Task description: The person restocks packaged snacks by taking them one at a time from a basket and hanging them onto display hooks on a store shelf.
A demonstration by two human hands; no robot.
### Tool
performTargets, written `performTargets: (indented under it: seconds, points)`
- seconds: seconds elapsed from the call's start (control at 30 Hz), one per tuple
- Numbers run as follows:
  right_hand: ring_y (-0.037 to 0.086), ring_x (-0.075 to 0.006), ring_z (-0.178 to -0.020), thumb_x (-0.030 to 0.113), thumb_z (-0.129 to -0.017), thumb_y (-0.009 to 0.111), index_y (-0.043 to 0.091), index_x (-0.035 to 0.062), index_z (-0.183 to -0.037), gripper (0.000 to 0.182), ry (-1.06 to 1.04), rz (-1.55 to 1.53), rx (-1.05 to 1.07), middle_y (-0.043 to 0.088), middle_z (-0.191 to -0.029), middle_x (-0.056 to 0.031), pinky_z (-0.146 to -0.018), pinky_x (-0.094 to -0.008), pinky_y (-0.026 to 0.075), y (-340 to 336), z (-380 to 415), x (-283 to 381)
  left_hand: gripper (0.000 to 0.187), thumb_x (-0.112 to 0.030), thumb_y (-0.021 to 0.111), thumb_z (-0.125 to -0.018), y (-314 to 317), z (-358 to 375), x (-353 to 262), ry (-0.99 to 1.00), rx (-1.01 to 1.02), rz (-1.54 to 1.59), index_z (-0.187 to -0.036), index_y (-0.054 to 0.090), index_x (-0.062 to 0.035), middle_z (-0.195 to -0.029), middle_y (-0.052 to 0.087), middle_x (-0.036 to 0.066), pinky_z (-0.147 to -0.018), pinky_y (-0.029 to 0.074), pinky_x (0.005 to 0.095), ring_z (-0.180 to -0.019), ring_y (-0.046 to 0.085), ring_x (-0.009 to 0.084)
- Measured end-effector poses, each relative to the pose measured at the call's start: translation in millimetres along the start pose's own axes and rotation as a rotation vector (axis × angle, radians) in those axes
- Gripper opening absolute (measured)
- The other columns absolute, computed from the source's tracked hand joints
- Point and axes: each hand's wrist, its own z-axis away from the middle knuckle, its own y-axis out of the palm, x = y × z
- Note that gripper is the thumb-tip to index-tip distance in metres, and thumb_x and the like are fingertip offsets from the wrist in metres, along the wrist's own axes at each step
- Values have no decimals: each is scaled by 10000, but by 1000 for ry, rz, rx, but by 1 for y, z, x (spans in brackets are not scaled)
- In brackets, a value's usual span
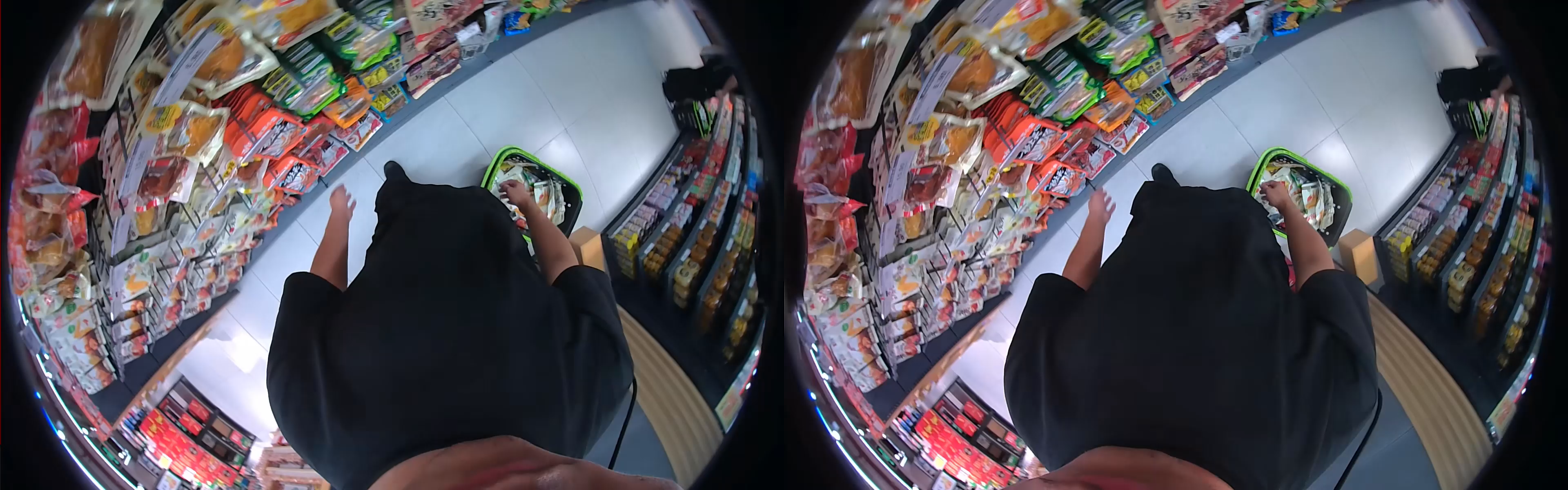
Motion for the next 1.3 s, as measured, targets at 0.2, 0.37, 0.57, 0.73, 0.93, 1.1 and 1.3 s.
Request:
performTargets:
  seconds: [0.2,0.37,0.57,0.73,0.93,1.1,1.3]
  points:
    - [603,-128,-722,156,-890,526,587,15,-1019,200,-269,-154,38,627,-873,-49,-625,-260,491,-5,6,-54,378,-291,507,-887,-33,68,82,-123,-78,-385,-1230,491,-133,-1188,558,46,-875,415,440,-1070,530,224]
    - [600,-137,-698,204,-889,534,601,43,-996,205,-210,-133,57,641,-862,-59,-633,-274,478,-20,-4,-180,375,-285,451,-922,-18,152,118,23,120,-643,-1260,490,-127,-1157,590,62,-873,424,425,-1042,564,212]
    - [621,-207,-806,226,-882,513,598,89,-1041,226,311,-224,-75,648,-931,-71,-676,-379,475,-28,56,-277,344,-308,446,-949,-26,191,144,53,225,-899,-1231,516,-123,-1145,603,47,-864,434,401,-1045,577,203]
    - [620,-218,-840,250,-880,507,579,87,-1067,258,246,-349,-38,641,-988,-71,-685,-388,470,-12,89,-283,352,-329,431,-958,-38,201,145,36,173,-914,-1227,520,-120,-1164,594,48,-867,430,400,-1030,581,199]
    - [610,-191,-804,264,-870,534,582,97,-1036,241,165,-337,-22,643,-965,-66,-648,-354,459,9,85,-271,334,-317,447,-942,-35,201,141,149,206,-837,-1214,528,-140,-1111,614,8,-771,427,319,-972,592,138]
    - [584,-144,-657,271,-858,568,609,79,-912,204,-39,-243,7,642,-845,-56,-527,-269,435,14,91,-239,352,-320,447,-943,-52,208,168,218,258,-737,-1229,517,-127,-1156,595,37,-852,429,357,-1032,577,168]
    - [578,-119,-616,226,-876,558,624,57,-823,189,-286,82,-66,613,-701,-24,-494,-264,441,17,130,-211,365,-294,455,-929,-136,195,272,40,240,-515,-1245,503,-117,-1142,604,57,-858,433,405,-1031,588,202]
